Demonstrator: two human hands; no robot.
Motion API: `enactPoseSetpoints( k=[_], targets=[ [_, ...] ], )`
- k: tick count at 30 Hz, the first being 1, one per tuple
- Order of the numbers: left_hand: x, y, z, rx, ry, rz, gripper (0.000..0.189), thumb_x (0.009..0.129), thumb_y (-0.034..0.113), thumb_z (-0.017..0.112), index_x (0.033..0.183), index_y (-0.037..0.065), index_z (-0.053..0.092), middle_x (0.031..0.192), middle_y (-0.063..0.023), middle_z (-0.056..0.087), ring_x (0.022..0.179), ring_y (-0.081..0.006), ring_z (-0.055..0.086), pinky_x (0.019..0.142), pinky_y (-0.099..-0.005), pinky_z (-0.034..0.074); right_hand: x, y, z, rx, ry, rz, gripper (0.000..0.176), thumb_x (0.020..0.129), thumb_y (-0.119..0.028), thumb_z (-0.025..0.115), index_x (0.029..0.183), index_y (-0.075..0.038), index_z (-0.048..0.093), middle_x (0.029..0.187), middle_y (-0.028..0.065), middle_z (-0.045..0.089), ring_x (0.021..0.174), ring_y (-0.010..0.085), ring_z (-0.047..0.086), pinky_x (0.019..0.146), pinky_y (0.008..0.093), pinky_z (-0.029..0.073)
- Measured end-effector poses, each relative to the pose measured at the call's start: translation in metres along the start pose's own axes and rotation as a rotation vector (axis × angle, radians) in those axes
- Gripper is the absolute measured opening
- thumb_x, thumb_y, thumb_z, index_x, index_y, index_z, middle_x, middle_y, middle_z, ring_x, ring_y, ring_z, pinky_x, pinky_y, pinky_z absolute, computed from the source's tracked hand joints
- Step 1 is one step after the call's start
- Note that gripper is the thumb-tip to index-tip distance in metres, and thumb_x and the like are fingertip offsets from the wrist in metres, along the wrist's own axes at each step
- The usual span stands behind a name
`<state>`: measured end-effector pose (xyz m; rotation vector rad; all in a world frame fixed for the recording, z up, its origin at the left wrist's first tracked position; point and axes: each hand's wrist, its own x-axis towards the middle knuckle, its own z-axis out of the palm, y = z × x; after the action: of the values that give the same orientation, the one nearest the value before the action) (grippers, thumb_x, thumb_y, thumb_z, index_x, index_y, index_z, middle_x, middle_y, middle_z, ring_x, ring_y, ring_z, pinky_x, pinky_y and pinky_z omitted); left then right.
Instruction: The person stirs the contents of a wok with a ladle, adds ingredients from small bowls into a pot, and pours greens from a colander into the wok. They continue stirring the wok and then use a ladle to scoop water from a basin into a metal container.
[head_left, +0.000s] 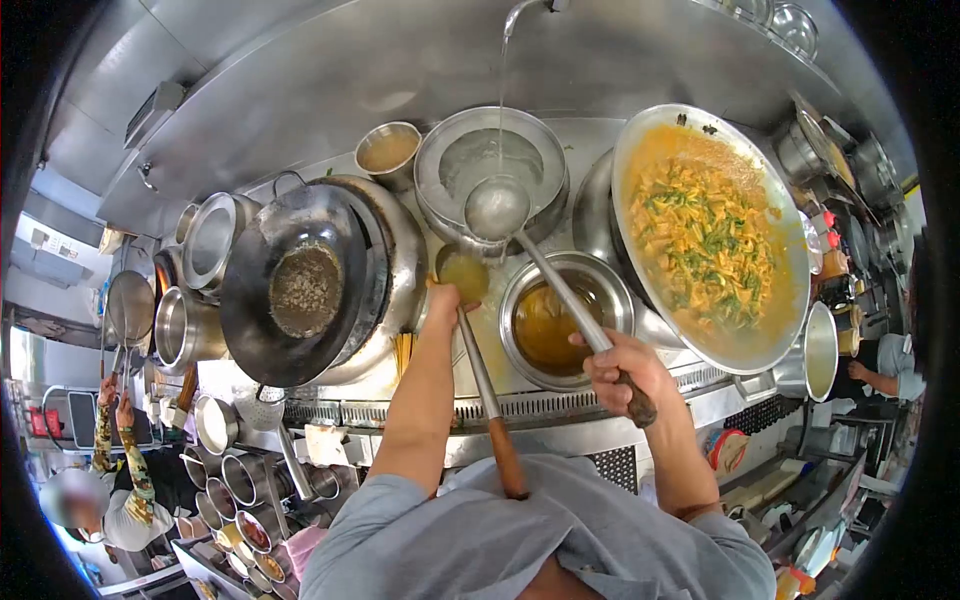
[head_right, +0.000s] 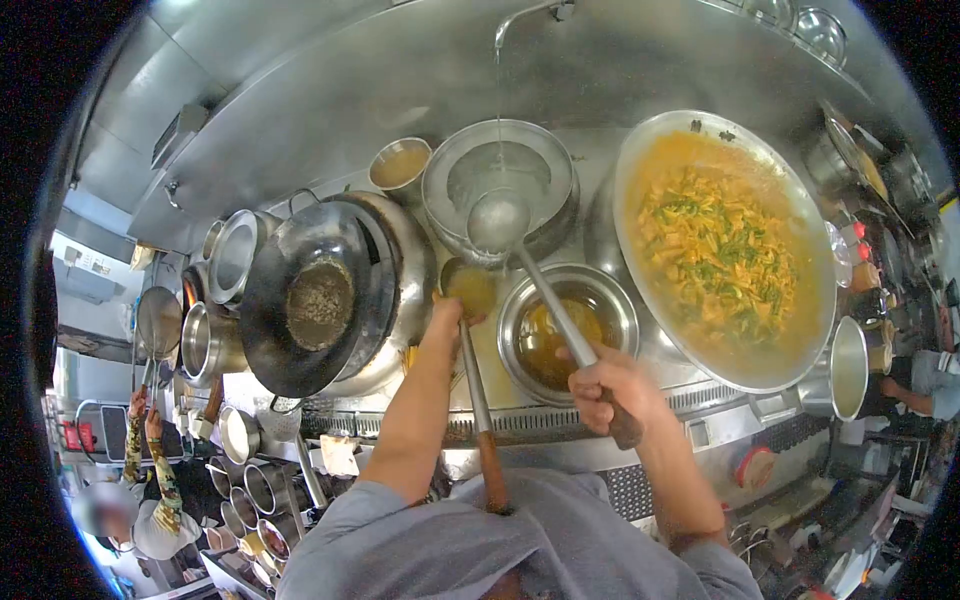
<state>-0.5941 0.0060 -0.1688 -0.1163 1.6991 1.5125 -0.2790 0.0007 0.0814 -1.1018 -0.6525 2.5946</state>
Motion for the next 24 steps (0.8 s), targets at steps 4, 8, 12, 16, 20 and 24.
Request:
enactPoseSetpoints(
  k=[4,8,12,16,20,24],
  targets=[
    [0.039,-0.002,-0.002,0.867,-0.049,0.478,0.054,0.088,0.013,0.056,0.140,0.009,0.043,0.122,-0.0276,0.058,0.095,-0.0470,0.065,0.077,-0.0508,0.057,-0.010,0.013,-0.003,-0.216,0.017,-0.075,0.047,0.086,-0.005,0.056,0.131,0.004,0.045,0.064,0.0021,0.045,0.040,0.0108,0.044,0.034,0.0267,0.034],
    [0.007,0.030,0.025,1.498,-0.020,0.388,0.056,0.087,0.025,0.060,0.142,0.023,0.046,0.154,-0.0173,0.033,0.131,-0.0441,0.044,0.102,-0.0575,0.042,0.006,0.000,-0.009,-0.771,0.139,-0.268,0.049,0.085,-0.009,0.058,0.131,0.003,0.045,0.067,0.0111,0.057,0.046,0.0175,0.055,0.042,0.0313,0.044],
    [-0.003,0.038,0.027,1.596,-0.248,0.660,0.050,0.085,0.036,0.064,0.134,0.036,0.055,0.153,-0.0067,0.039,0.139,-0.0357,0.037,0.106,-0.0634,0.033,0.103,0.011,-0.064,-1.459,0.490,-0.855,0.049,0.083,-0.016,0.059,0.126,0.004,0.046,0.075,0.0236,0.065,0.057,0.0257,0.067,0.050,0.0383,0.052],
    [0.054,0.034,0.026,1.546,-0.373,0.684,0.044,0.085,0.040,0.063,0.128,0.031,0.060,0.142,-0.0046,0.051,0.133,-0.0330,0.045,0.106,-0.0538,0.038,0.131,-0.019,-0.049,-0.588,0.218,-0.281,0.038,0.083,-0.019,0.062,0.112,0.004,0.051,0.070,0.0130,0.063,0.055,0.0194,0.061,0.048,0.0311,0.048],
    [0.061,0.038,0.021,1.596,-0.486,0.892,0.042,0.087,0.042,0.061,0.123,0.022,0.064,0.129,-0.0152,0.059,0.116,-0.0396,0.057,0.095,-0.0486,0.047,0.106,-0.015,-0.055,0.384,-0.204,-0.086,0.018,0.088,-0.010,0.056,0.104,-0.004,0.053,0.067,-0.0005,0.051,0.047,0.0075,0.046,0.041,0.0242,0.035],
    [0.038,0.053,0.037,1.394,-0.116,0.560,0.039,0.089,0.038,0.061,0.111,0.007,0.069,0.117,-0.0187,0.067,0.103,-0.0394,0.065,0.083,-0.0459,0.052,0.057,-0.004,-0.040,0.251,-0.210,-0.084,0.026,0.088,-0.008,0.055,0.114,-0.004,0.050,0.066,-0.0029,0.046,0.048,0.0065,0.045,0.041,0.0248,0.034]
  ],
)
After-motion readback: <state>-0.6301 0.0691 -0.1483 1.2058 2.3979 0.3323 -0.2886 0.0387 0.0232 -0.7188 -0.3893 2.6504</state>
